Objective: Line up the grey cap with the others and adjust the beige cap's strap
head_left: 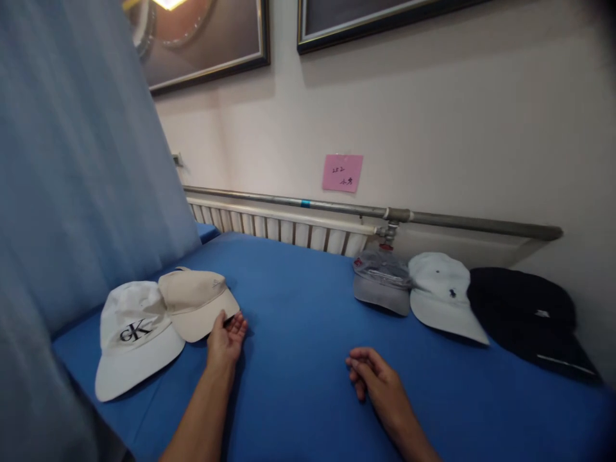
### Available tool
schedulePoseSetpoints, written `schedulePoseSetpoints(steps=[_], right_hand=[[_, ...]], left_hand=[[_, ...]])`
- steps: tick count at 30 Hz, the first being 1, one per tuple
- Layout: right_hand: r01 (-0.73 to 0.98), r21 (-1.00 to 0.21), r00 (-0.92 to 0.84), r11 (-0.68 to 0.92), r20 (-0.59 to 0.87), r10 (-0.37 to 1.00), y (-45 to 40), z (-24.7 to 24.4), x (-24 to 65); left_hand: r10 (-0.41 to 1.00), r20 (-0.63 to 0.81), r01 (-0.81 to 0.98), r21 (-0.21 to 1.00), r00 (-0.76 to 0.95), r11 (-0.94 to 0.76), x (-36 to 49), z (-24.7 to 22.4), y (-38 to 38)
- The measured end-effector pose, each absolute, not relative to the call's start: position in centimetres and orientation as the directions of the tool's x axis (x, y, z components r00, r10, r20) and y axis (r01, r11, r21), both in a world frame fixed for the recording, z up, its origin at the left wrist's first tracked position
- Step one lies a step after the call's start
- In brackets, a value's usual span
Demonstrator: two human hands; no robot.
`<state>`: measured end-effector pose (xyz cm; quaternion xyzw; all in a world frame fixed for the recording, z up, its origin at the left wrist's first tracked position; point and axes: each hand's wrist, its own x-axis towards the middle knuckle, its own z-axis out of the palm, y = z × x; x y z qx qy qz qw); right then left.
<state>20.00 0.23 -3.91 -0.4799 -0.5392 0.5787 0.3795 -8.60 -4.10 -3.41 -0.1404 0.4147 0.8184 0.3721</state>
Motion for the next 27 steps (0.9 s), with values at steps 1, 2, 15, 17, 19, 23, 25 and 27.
schedulePoseSetpoints(steps=[1, 2, 15, 17, 19, 23, 25, 27], right_hand=[[0.063, -0.989, -0.254, -0.134, -0.145, 0.956, 0.3, -4.0, 20.0], [0.049, -0.989, -0.253, -0.136, -0.144, 0.957, 0.3, -4.2, 20.1], [-0.272, -0.933, -0.19, -0.235, -0.187, 0.964, 1.5, -5.0, 21.4], [-0.331, -0.916, -0.144, -0.225, -0.187, 0.972, 1.6, -4.4, 22.4], [-0.405, -0.887, -0.147, -0.22, -0.174, 0.974, 1.3, -3.7, 23.5], [-0.531, -0.827, -0.184, -0.184, -0.1, 0.978, 0.3, -2.8, 25.4], [-0.491, -0.864, -0.102, -0.111, -0.069, 0.992, 0.1, -3.0, 26.0], [-0.41, -0.911, -0.018, -0.052, -0.048, 0.999, 0.2, -3.5, 26.6]], left_hand=[[0.489, -0.534, -0.72, 0.578, -0.69, -0.384, -8.9, -3.4, -4.2], [0.491, -0.528, -0.716, 0.582, -0.693, -0.385, -9.1, -3.4, -4.2], [0.974, -0.213, -0.651, 0.751, -0.081, 0.111, -3.5, -4.6, -3.2], [0.971, -0.214, -0.582, 0.778, 0.106, 0.235, -2.6, -5.0, -3.0], [0.945, -0.223, -0.527, 0.788, 0.238, 0.319, -2.0, -5.4, -2.4], [0.912, -0.221, -0.439, 0.821, 0.346, 0.365, -1.5, -5.6, -0.8], [0.899, -0.226, -0.409, 0.83, 0.376, 0.38, -1.4, -5.6, -0.2], [0.889, -0.235, -0.392, 0.832, 0.393, 0.394, -1.4, -5.6, 0.1]])
